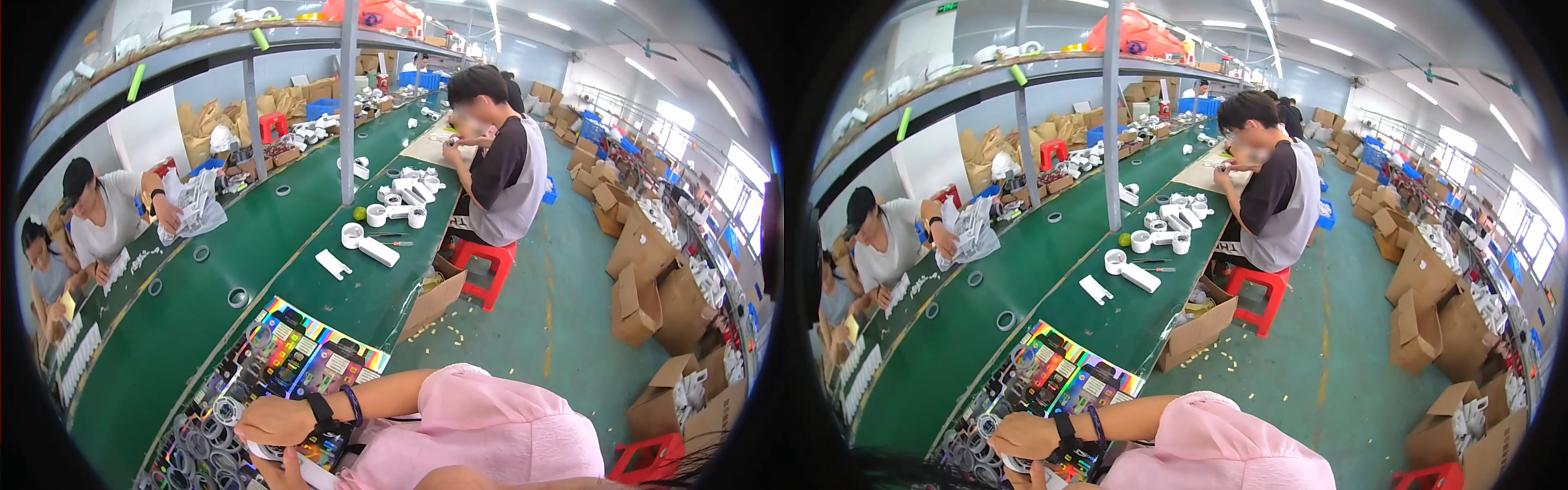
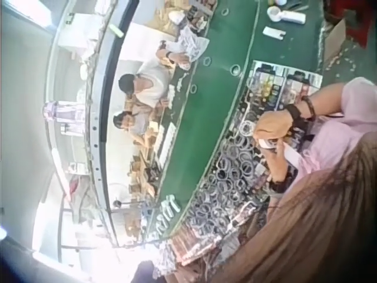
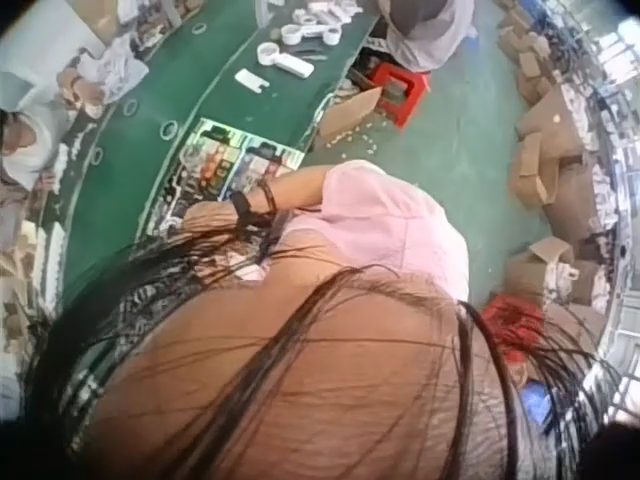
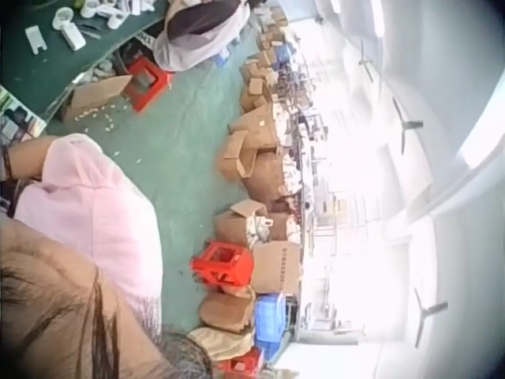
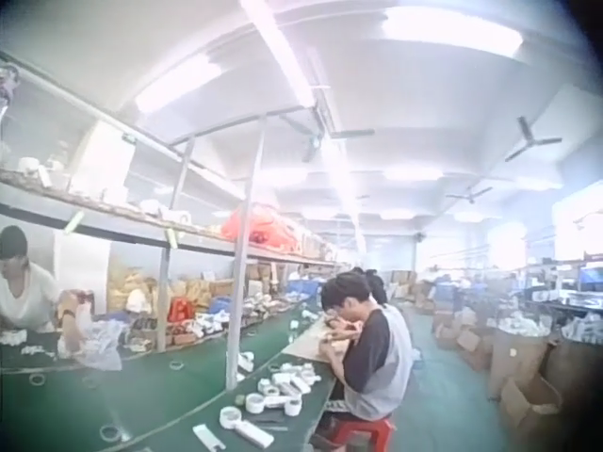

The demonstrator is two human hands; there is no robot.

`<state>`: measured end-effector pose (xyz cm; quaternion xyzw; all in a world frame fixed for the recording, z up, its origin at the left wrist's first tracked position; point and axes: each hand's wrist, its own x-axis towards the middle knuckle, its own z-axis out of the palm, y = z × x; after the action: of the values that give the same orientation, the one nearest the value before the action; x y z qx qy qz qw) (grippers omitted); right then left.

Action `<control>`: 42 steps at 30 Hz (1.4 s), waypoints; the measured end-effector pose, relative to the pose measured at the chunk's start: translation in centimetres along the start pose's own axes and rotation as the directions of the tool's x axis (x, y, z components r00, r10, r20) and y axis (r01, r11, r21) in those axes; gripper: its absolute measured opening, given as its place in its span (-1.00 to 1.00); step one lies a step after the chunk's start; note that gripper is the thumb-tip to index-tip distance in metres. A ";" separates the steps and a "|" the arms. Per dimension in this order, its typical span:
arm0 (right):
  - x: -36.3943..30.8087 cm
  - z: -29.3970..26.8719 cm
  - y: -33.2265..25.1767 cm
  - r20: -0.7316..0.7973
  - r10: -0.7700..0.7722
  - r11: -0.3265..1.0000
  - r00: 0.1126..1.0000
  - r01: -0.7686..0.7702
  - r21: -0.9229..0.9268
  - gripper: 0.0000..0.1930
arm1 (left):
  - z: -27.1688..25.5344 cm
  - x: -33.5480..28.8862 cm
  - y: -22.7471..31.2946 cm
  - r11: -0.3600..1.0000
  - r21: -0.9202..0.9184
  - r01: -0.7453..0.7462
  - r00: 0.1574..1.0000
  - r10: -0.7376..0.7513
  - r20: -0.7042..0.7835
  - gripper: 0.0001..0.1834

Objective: Assembling the internal motor and plastic grill components of a handheld white portable fan.

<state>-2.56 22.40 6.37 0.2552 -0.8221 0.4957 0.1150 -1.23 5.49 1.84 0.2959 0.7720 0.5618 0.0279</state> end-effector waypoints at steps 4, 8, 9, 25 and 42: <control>-0.7 0.0 1.2 -0.022 -0.045 0.999 0.999 0.045 -0.004 -0.65 | 0.1 0.8 -3.8 0.265 0.660 -0.703 0.588 0.738 0.331 -0.15; -0.7 0.5 1.1 -0.049 -0.102 0.993 0.994 0.098 -0.063 -0.67 | 0.7 -0.7 1.9 0.988 -0.111 0.109 0.991 -0.100 0.086 -0.19; -0.6 0.8 1.1 -0.053 -0.120 0.992 0.991 0.118 -0.042 -0.68 | 0.7 -1.0 1.8 0.994 -0.095 0.061 0.998 -0.058 0.032 -0.30; 0.1 -1.3 4.3 0.000 0.409 0.751 0.913 -0.336 0.568 -0.45 | 0.5 -0.1 3.4 0.614 -0.603 0.509 0.861 -0.360 0.360 -0.20; -2.3 -0.2 0.7 0.153 0.618 0.728 0.771 -0.635 0.258 -0.48 | -2.1 0.7 -0.3 0.040 -0.895 0.443 0.862 -0.293 0.414 -0.61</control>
<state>-1.01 23.49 4.96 -0.0089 -0.7793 0.6146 -0.1217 -2.68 3.98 2.53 0.0295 0.2673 0.8764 0.3996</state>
